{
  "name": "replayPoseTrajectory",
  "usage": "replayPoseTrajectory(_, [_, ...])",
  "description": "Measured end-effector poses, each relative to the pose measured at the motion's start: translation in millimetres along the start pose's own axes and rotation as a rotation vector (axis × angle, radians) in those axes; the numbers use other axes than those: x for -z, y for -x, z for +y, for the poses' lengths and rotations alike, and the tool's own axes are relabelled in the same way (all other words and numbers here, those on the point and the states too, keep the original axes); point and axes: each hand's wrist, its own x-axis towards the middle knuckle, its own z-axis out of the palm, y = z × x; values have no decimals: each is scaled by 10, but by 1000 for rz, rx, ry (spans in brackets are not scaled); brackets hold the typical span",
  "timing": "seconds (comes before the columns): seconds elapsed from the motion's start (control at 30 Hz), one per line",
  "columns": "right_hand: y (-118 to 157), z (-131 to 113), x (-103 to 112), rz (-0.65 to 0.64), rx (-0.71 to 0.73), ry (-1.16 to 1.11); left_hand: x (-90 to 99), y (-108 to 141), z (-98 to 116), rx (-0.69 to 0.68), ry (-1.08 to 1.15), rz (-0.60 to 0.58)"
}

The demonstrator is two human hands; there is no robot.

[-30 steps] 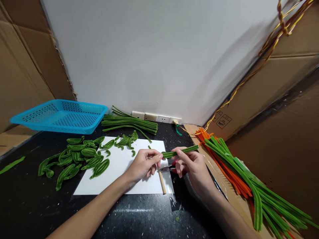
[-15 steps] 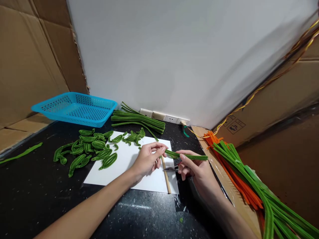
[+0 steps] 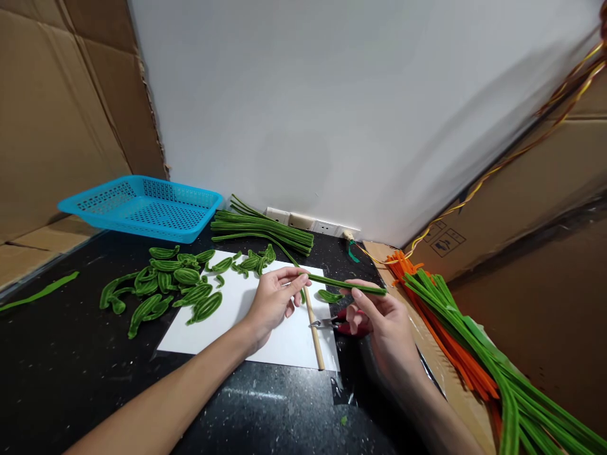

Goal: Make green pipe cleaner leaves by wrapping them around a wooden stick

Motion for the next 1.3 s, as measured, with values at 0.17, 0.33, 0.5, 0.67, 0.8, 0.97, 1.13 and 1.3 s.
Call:
replayPoseTrajectory(0.17, [6,-9,13,1,4,22,15,-12,-26,-38,15,42])
replayPoseTrajectory(0.33, [3,-14,10,-49,13,31,37,-22,1,-83,-60,51])
replayPoseTrajectory(0.5, [1,-19,-17,-140,15,90,48,-33,-3,-112,-88,-16])
replayPoseTrajectory(0.67, [33,-32,-67,-364,-42,162,32,-19,-20,-139,-134,-63])
replayPoseTrajectory(0.8, [70,-35,-77,-425,-25,231,36,-21,-19,-164,-146,-9])
replayPoseTrajectory(0.97, [99,-18,-64,-408,87,393,60,-51,15,-180,-134,170])
replayPoseTrajectory(1.13, [125,-43,-68,-453,228,514,65,-60,52,-198,-133,197])
replayPoseTrajectory(1.3, [124,-89,-56,-452,321,527,75,-53,26,-221,-157,146])
